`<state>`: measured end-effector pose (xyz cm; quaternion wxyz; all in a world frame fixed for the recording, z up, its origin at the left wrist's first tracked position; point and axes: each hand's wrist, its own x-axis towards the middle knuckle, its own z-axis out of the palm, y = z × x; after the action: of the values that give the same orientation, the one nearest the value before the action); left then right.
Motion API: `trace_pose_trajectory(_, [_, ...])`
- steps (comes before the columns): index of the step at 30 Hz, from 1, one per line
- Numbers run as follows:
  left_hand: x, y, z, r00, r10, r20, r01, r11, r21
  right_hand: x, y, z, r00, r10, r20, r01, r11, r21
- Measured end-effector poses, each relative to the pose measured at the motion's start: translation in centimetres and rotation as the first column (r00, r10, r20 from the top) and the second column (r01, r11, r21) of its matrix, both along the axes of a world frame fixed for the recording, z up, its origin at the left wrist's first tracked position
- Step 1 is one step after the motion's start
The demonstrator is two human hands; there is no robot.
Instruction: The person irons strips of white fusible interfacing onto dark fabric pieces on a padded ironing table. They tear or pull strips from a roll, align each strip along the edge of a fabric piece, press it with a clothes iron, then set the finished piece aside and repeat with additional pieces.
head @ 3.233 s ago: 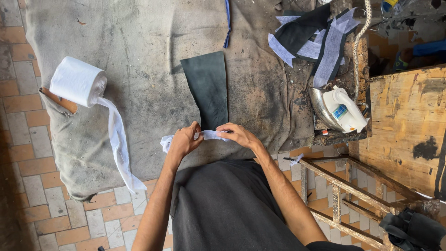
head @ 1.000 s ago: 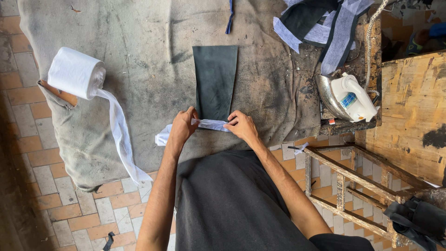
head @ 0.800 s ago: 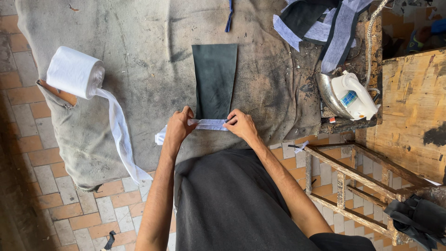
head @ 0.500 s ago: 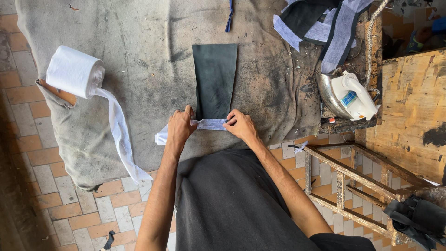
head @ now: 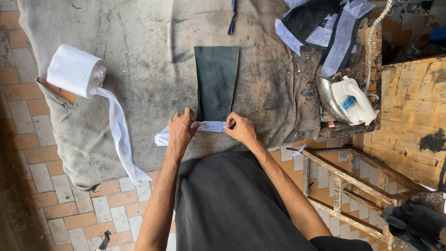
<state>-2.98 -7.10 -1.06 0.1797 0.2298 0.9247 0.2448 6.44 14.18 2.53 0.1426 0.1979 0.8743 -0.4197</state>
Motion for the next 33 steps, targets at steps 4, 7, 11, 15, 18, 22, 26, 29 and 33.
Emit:
trace_pose_trajectory(4, [-0.1,-0.1,-0.3,0.999,0.015,0.031,-0.016,1.000,0.010,0.0,0.1,0.0,1.000,-0.001,0.005,0.001,1.000,-0.018])
trace_pose_trajectory(7, [-0.3,-0.4,-0.5,0.999,0.023,0.031,-0.024,0.999,0.025,0.0,0.2,0.0,1.000,-0.001,0.018,0.002,1.000,-0.015])
trace_pose_trajectory(11, [-0.3,-0.3,-0.7,1.000,0.020,0.023,-0.020,1.000,-0.005,0.2,0.1,-0.2,1.000,-0.003,0.010,0.004,1.000,-0.021])
trace_pose_trajectory(15, [0.0,-0.1,-0.7,1.000,0.007,0.011,-0.006,1.000,-0.009,0.5,0.1,-0.5,1.000,0.005,-0.020,-0.006,1.000,-0.029])
trace_pose_trajectory(18, [0.5,-0.4,-0.5,0.996,-0.061,-0.060,0.061,0.998,-0.009,0.8,0.1,-1.0,0.999,0.014,-0.049,-0.013,0.999,0.032])
trace_pose_trajectory(22, [1.2,-1.0,-0.5,0.971,-0.178,-0.161,0.180,0.984,0.001,1.6,0.0,-1.5,0.981,0.096,-0.170,-0.072,0.988,0.138])
trace_pose_trajectory(26, [1.7,-1.4,-0.9,0.966,-0.149,-0.210,0.167,0.984,0.067,2.1,0.1,-1.8,0.971,0.106,-0.212,-0.067,0.980,0.186])
trace_pose_trajectory(29, [1.7,-1.8,-0.9,0.980,-0.126,-0.157,0.143,0.984,0.106,2.2,0.4,-1.9,0.996,0.033,-0.085,-0.019,0.988,0.156])
trace_pose_trajectory(33, [1.6,-2.1,-0.8,0.983,-0.098,-0.154,0.119,0.984,0.133,2.0,0.7,-2.0,0.997,0.024,-0.075,-0.012,0.987,0.159])
